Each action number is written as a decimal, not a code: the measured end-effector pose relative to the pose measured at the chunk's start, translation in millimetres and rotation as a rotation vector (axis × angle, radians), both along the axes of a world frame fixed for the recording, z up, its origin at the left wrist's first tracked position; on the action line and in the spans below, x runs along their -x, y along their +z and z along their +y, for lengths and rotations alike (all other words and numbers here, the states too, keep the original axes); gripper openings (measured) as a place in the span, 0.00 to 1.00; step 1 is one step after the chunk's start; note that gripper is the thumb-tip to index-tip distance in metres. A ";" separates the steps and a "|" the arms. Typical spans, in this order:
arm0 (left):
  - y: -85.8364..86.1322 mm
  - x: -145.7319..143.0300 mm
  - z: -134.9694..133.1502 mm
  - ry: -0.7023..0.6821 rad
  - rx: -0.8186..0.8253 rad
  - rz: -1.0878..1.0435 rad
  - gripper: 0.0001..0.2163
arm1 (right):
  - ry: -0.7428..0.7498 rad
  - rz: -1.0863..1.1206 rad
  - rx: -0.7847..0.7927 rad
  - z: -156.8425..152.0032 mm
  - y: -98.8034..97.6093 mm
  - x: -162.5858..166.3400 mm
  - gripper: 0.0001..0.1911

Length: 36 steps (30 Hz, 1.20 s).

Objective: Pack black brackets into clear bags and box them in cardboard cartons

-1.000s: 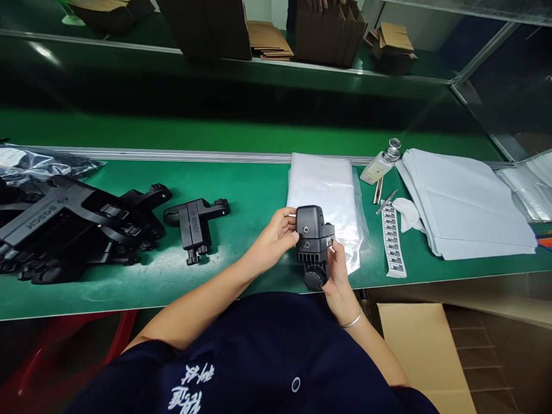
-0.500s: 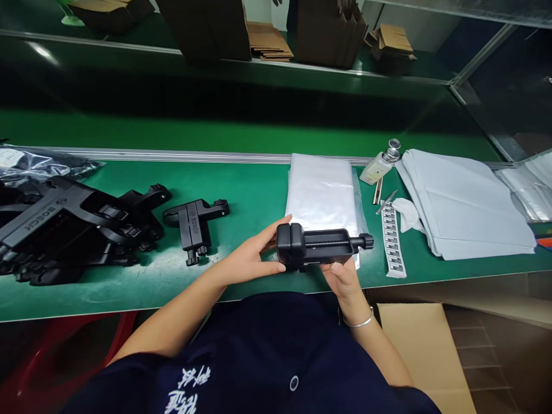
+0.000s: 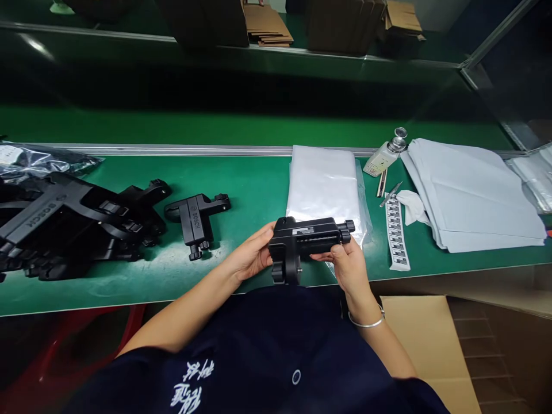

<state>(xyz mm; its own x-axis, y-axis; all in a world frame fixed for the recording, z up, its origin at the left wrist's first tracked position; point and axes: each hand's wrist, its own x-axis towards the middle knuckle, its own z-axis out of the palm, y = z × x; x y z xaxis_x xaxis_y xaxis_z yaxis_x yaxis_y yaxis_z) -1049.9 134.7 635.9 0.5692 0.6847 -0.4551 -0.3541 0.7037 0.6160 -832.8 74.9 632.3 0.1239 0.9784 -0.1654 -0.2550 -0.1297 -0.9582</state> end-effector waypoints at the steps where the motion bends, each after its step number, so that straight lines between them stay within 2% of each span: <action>1: -1.6 -2.1 -1.6 0.010 0.050 -0.013 0.24 | -0.011 0.009 0.016 1.3 1.0 1.1 0.26; 5: -3.9 -8.2 -6.1 0.045 0.152 -0.019 0.18 | -0.039 0.045 0.049 3.8 0.0 2.7 0.28; 10: -7.7 -5.5 -2.2 0.010 0.146 0.009 0.16 | -0.024 0.006 0.018 -0.3 1.4 2.5 0.27; 12: -11.8 -4.7 1.9 -0.035 0.150 0.032 0.20 | -0.011 -0.086 -0.023 -3.7 6.5 6.1 0.26; 15: -18.2 -7.8 8.1 -0.055 0.223 0.119 0.24 | 0.048 -0.342 -0.075 -8.3 17.7 15.8 0.25; 18: -21.8 -12.9 11.2 -0.007 0.332 0.171 0.23 | 0.118 -0.547 -0.153 -10.7 27.3 24.8 0.25; 21: -24.1 -14.8 11.3 0.057 0.336 0.151 0.19 | 0.157 -0.620 -0.235 -12.0 31.7 28.1 0.25; 26: -28.0 -15.2 12.2 0.030 0.224 0.186 0.18 | 0.186 -0.617 -0.301 -15.1 32.5 23.8 0.25; 29: -18.9 -16.5 11.7 0.032 0.096 0.199 0.22 | 0.145 -0.578 -0.246 -17.0 24.8 12.0 0.26; 31: -6.5 -16.9 9.1 0.009 -0.049 0.205 0.27 | 0.108 -0.466 -0.191 -17.9 13.2 -1.4 0.27; 33: 6.6 -17.9 5.1 -0.070 -0.204 0.232 0.32 | 0.084 -0.280 -0.128 -19.0 -0.8 -17.6 0.28; 36: 19.5 -23.2 -0.2 -0.161 -0.453 0.330 0.36 | 0.112 -0.026 -0.054 -24.1 -15.6 -42.6 0.34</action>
